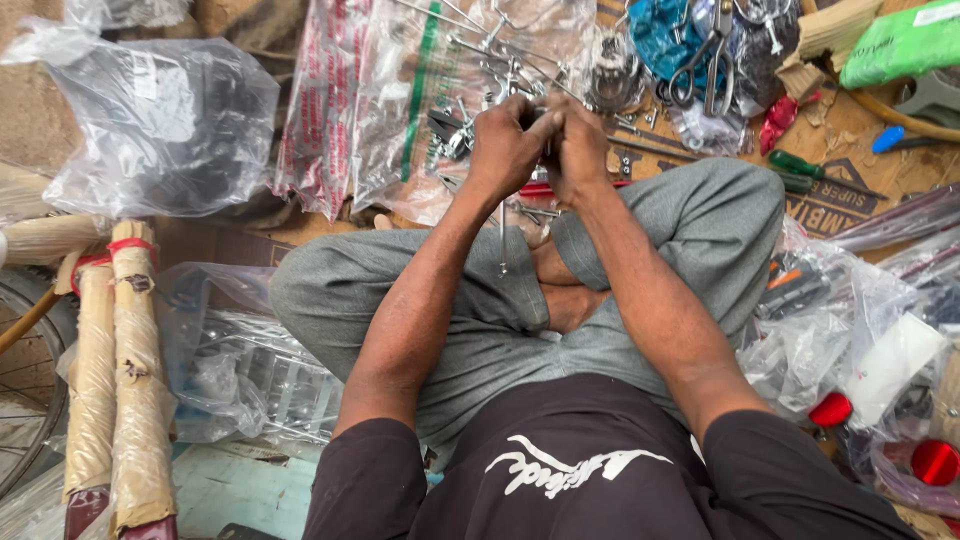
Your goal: The person sits cross-legged on the floor and assembles small metal hardware components by hand. They pick up individual pieces from a pile, fit them together, and occasionally use a small tool to tighten or adjust the assembly.
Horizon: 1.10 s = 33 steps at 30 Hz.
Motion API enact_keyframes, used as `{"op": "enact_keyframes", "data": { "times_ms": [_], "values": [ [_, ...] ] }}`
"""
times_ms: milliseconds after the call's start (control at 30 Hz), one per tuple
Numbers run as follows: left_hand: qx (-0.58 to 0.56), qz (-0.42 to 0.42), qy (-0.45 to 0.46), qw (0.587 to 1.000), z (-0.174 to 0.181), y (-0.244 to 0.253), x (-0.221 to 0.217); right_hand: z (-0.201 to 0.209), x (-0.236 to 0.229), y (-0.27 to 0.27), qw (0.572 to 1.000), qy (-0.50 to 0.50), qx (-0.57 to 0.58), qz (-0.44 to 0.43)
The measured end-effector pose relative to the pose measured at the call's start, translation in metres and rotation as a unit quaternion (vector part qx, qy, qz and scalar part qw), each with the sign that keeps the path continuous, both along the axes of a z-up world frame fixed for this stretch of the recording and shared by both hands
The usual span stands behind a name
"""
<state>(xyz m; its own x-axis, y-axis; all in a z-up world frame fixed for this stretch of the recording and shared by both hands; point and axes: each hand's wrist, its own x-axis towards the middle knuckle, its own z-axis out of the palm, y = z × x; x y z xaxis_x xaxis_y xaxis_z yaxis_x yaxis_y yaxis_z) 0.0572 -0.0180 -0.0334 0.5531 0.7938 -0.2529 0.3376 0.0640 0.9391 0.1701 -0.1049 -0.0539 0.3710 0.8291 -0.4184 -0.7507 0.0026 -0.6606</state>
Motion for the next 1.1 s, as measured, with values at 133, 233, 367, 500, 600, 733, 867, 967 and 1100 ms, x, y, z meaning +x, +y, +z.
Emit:
{"op": "enact_keyframes", "data": {
  "times_ms": [133,233,367,500,600,733,867,967,1100],
  "values": [
    [0.005,-0.010,-0.009,1.000,0.004,0.002,-0.003,-0.009,0.007,0.003,0.997,0.000,-0.038,0.063],
    [0.047,-0.031,0.013,0.998,0.001,-0.003,-0.002,-0.026,0.011,-0.002,0.996,0.005,-0.077,0.045],
    [0.176,-0.037,0.026,0.983,-0.003,-0.006,-0.003,-0.053,0.004,0.001,0.996,0.054,-0.066,0.009],
    [0.213,-0.044,0.057,0.974,-0.004,-0.004,-0.006,-0.062,0.001,-0.004,0.992,0.105,-0.045,0.044],
    [0.171,-0.022,0.054,0.984,-0.001,0.005,-0.009,-0.052,0.001,-0.005,0.991,0.111,-0.024,0.065],
    [0.151,-0.034,0.097,0.983,0.001,0.012,-0.009,-0.026,0.004,-0.003,0.988,0.094,0.058,0.111],
    [0.218,0.002,0.045,0.975,-0.007,0.013,-0.016,-0.005,-0.003,0.001,0.990,0.079,0.010,0.115],
    [0.314,0.008,0.001,0.949,-0.017,0.013,-0.017,0.002,-0.002,0.003,0.991,0.051,0.020,0.122],
    [0.236,-0.013,0.044,0.971,-0.030,0.019,-0.019,-0.002,0.005,0.003,0.994,0.040,0.027,0.099]
  ]
}}
